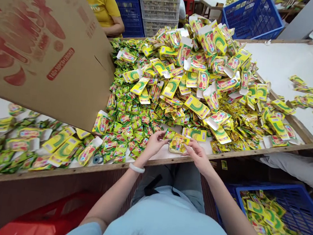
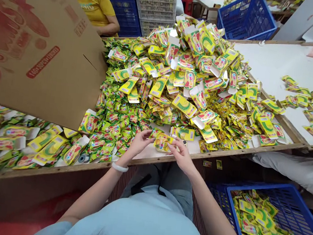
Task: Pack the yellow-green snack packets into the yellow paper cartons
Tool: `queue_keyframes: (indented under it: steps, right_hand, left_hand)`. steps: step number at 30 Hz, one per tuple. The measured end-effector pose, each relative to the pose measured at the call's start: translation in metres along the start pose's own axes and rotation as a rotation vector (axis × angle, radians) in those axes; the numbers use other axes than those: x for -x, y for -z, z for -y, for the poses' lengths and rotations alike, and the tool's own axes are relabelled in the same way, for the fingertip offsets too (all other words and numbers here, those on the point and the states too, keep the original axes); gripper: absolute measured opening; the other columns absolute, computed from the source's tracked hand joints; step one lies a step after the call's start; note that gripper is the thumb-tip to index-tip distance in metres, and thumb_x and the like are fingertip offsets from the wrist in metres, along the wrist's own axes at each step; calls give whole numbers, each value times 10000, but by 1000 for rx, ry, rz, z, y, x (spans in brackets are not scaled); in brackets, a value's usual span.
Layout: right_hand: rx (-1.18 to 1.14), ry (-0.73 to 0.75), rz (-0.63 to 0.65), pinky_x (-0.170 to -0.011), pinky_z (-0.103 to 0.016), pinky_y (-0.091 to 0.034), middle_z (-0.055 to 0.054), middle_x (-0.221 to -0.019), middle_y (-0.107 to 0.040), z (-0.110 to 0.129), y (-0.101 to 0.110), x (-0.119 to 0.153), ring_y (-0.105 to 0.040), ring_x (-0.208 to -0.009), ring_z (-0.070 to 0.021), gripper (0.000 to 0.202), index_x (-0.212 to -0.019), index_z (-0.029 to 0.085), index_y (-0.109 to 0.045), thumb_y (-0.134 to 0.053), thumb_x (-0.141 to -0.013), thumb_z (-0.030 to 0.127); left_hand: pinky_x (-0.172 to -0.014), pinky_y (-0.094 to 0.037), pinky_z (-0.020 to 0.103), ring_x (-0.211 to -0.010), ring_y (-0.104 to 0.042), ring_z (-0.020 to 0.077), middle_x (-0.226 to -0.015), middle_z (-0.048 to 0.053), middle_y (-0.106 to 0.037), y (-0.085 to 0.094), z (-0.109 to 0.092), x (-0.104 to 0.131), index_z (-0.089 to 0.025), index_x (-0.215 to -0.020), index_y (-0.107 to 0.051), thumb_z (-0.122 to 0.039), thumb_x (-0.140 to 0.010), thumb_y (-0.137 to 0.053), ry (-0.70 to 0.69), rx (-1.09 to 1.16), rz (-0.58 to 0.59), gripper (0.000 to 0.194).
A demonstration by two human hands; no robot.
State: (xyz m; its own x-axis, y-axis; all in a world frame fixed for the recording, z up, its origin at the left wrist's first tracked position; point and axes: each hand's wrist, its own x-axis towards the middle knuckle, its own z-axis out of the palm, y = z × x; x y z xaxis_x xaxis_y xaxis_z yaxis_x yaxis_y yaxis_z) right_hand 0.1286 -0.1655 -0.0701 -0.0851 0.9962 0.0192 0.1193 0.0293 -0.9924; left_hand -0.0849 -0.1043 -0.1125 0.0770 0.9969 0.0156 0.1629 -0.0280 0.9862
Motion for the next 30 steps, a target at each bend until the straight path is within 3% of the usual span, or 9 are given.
queue_keyframes:
  steps: [3, 7, 12, 15, 18, 20, 24, 27, 30]
  right_hand:
    - [-111, -50, 63, -673, -301, -577, -47, -915, -661, -2, -25, -5, -630, -821, -186, 443, -863, 205, -687, -672, -802, 643]
    - [-78, -23, 70, -679, -276, -519, -14, -761, -627, 4, -27, -3, -578, -717, -154, 384, -804, 189, -681, -692, -825, 572]
    - [0, 40, -17, -689, -277, -505, -20, -762, -639, 6, -21, 10, -597, -724, -165, 357, -803, 193, -640, -618, -892, 538]
    - [90, 81, -22, -728, -288, -527, -33, -840, -672, 8, -11, 19, -633, -768, -175, 308, -883, 210, -584, -521, -958, 502]
    - [358, 61, 163, -694, -276, -522, -33, -804, -682, 19, 6, 25, -658, -730, -178, 215, -1032, 217, -534, -375, -1030, 362]
    - [660, 31, 286, -641, -262, -494, -36, -765, -690, 31, 17, 24, -666, -677, -186, 220, -1133, 206, -521, -333, -1020, 218]
    - [1224, 116, 330, -632, -261, -466, -105, -915, -736, 47, 27, 16, -700, -753, -217, 333, -1198, 195, -580, -409, -940, 74]
    - [1027, 201, 131, -688, -292, -522, -127, -969, -729, 38, 22, 14, -704, -835, -231, 250, -1164, 188, -620, -439, -995, 221]
    - [366, 116, -45, -684, -331, -590, -127, -1106, -711, 16, 7, 21, -709, -869, -217, 380, -1254, 205, -591, -472, -992, 453]
  left_hand:
    - [-858, -572, 369, -954, -679, 215, -1120, 109, -706, 11, -14, 28, -159, -1105, -692, -236, -710, -781, 5, 138, 101, 411]
    - [-837, -577, 338, -984, -681, 214, -1225, 123, -675, 18, -35, 49, -170, -1181, -672, -254, -644, -858, 80, 337, 304, 574]
    - [-710, -560, 277, -749, -663, 146, -1022, 84, -728, -7, -42, 46, -141, -990, -690, -448, -732, -814, 121, 365, 128, 420]
    - [-719, -571, 295, -800, -680, 174, -1105, 96, -728, -24, -42, 44, -153, -1052, -687, -495, -719, -816, 130, 401, 181, 495]
    - [-827, -567, 334, -939, -686, 222, -1113, 106, -740, -30, -45, 43, -152, -1066, -722, -510, -760, -783, 108, 354, 274, 475]
    - [-854, -562, 356, -969, -685, 243, -1083, 111, -752, -30, -48, 44, -144, -1061, -740, -532, -793, -747, 103, 306, 316, 472]
    - [-828, -562, 349, -951, -687, 249, -1088, 111, -755, -30, -51, 45, -147, -1082, -748, -543, -794, -742, 51, 241, 343, 489]
    - [-817, -552, 333, -909, -679, 235, -1012, 98, -761, -35, -46, 48, -141, -1034, -755, -550, -803, -729, 25, 240, 251, 470]
    - [-810, -553, 337, -902, -668, 228, -987, 98, -739, -47, -37, 55, -135, -1035, -742, -554, -861, -661, 33, 274, 160, 461]
